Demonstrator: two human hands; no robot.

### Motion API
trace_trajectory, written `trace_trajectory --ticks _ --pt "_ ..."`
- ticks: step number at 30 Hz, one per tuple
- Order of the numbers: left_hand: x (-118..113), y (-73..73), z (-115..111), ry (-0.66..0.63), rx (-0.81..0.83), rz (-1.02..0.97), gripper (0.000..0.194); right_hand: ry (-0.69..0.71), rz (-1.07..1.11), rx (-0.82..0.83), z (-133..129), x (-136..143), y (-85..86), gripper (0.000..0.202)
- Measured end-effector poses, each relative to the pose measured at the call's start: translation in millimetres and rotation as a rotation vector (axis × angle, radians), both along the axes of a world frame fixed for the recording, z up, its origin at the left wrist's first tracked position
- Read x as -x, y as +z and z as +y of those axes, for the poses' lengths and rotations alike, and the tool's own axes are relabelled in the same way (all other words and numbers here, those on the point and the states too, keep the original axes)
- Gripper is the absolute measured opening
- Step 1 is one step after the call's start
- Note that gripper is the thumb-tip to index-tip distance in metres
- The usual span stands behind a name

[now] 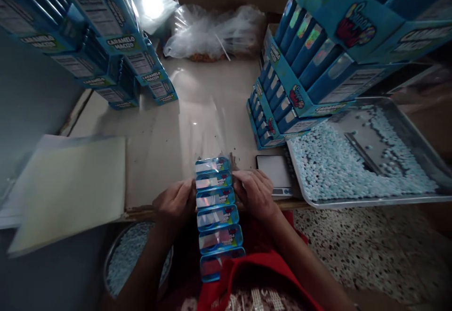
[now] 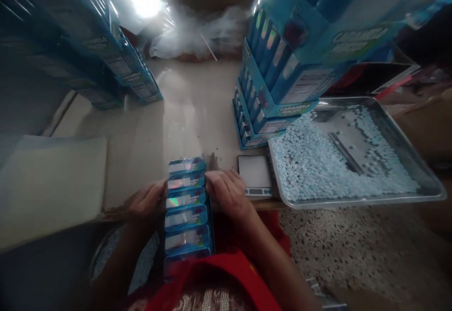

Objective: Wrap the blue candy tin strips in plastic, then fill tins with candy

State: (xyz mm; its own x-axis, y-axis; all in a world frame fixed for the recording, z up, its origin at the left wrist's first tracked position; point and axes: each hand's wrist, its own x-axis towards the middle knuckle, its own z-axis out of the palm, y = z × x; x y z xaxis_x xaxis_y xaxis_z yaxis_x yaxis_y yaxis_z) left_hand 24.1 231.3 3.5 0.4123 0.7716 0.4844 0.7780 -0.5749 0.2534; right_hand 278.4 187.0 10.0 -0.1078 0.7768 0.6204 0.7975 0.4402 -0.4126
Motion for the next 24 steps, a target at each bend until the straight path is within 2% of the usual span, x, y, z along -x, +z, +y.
trace_trajectory --ticks 2,5,9,12,15,17,20,22,24 --pt "3.8 -6.8 -5.4 0.024 -0.011 -0.084 0.014 0.014 0.041 -0.006 -5.8 -0.2 -4.2 0.029" --pt "2.8 -12.1 -7.8 0.102 0.032 -0.164 0.012 -0.045 0.142 0.009 -12.2 3.5 -9.3 0.028" --pt "-5.8 -3.6 0.9 0.104 0.243 -0.098 0.015 -0.117 0.306 0.196 -7.2 9.7 -8.9 0.025" --pt "-9.1 2.9 6.5 0.128 0.317 -0.081 0.022 -0.172 0.378 0.366 0.9 13.1 -9.1 0.016" --pt "-9.0 1.3 5.8 0.093 0.348 0.018 0.026 -0.216 0.321 0.397 6.0 17.9 -11.0 0.014" --pt "-8.0 -2.1 3.4 0.092 0.300 0.104 0.028 -0.281 0.218 0.415 8.2 20.8 -10.6 0.011" --pt "-5.7 -5.0 2.9 0.075 0.275 0.198 0.019 -0.371 0.114 0.506 13.3 20.2 -6.4 0.014" --pt "-4.3 -5.2 6.0 0.025 0.343 0.207 0.013 -0.375 0.097 0.581 17.7 16.8 -3.2 0.016" --pt "-3.3 -4.8 10.4 -0.035 0.411 0.172 0.013 -0.311 0.083 0.624 20.6 13.4 -1.2 0.020"
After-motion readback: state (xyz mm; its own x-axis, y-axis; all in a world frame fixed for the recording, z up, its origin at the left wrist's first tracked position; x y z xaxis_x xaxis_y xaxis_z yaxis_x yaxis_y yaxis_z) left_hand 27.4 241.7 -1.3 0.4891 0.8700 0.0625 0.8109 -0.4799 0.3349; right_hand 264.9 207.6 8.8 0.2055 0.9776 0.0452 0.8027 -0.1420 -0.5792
